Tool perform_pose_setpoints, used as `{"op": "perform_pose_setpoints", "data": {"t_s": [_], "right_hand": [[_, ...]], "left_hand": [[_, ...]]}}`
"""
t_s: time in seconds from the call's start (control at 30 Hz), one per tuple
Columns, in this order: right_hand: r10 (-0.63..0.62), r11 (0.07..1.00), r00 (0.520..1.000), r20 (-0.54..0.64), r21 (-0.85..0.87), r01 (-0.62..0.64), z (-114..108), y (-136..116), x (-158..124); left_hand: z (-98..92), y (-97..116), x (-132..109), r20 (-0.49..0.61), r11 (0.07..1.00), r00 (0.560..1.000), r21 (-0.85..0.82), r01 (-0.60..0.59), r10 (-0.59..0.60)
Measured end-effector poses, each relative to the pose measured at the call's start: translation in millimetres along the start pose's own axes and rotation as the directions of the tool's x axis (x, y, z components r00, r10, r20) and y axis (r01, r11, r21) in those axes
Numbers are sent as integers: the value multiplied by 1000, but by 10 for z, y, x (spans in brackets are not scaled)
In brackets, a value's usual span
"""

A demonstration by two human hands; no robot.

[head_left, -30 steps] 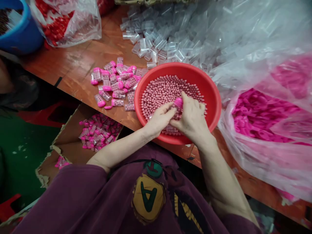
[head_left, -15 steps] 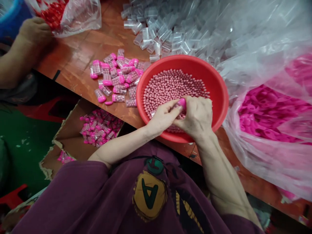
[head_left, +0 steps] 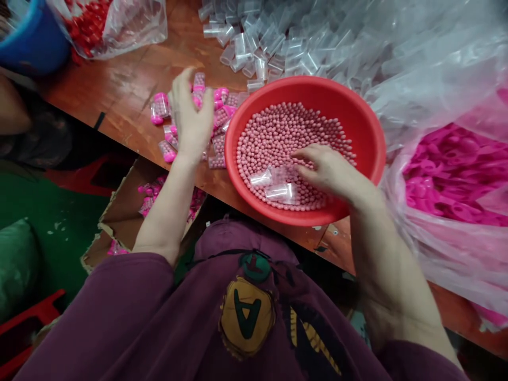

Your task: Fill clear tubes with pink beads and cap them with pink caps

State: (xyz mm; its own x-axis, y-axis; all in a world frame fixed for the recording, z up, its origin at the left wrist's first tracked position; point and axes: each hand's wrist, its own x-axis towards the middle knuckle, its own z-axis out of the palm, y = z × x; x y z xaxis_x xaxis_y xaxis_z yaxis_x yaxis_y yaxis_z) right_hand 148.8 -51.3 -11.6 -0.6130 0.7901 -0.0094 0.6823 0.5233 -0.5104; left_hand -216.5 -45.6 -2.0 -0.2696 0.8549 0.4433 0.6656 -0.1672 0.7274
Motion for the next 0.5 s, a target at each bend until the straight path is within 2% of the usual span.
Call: {"op": "perform_pose_setpoints", "data": {"t_s": [0.03, 0.07, 0.1, 0.17, 0.2, 0.23, 0.27, 0.3, 0.37, 0.43, 0.5], "right_hand": [[-28, 998, 997, 68, -56, 32, 53, -33, 16], [-43, 993, 991, 125, -101, 56, 100, -63, 32], [-49, 989, 984, 171, -128, 71, 135, -86, 45], [-46, 987, 975, 217, -141, 78, 173, -108, 46], [-39, 987, 975, 217, -144, 72, 178, -112, 30], [-31, 986, 978, 208, -152, 63, 176, -120, 3], [-22, 985, 980, 197, -166, 55, 172, -135, -36], [-18, 982, 982, 190, -181, 53, 167, -164, -83], [-18, 978, 982, 189, -200, 56, 163, -269, -188], [4, 976, 983, 185, -216, 36, 170, -435, -283], [47, 972, 984, 173, -235, -5, 178, -632, -348]], "left_hand": [[28, 108, -79, 57, 1000, 998, -11, 6, -6], [63, 263, -193, 194, 999, 981, -41, 0, 8], [101, 440, -328, 383, 998, 923, -67, -9, 34], [170, 770, -602, 679, 998, 732, -59, -19, 54], [195, 890, -716, 766, 999, 642, -13, -39, 35], [211, 970, -803, 813, 997, 582, 41, -72, 8], [217, 1013, -858, 835, 988, 550, 95, -117, -15], [214, 1025, -879, 840, 976, 542, 141, -169, -28], [196, 992, -825, 833, 946, 553, 182, -267, -4], [210, 941, -672, 820, 917, 569, 185, -352, 54], [314, 911, -474, 808, 885, 579, 187, -425, 107]]}}
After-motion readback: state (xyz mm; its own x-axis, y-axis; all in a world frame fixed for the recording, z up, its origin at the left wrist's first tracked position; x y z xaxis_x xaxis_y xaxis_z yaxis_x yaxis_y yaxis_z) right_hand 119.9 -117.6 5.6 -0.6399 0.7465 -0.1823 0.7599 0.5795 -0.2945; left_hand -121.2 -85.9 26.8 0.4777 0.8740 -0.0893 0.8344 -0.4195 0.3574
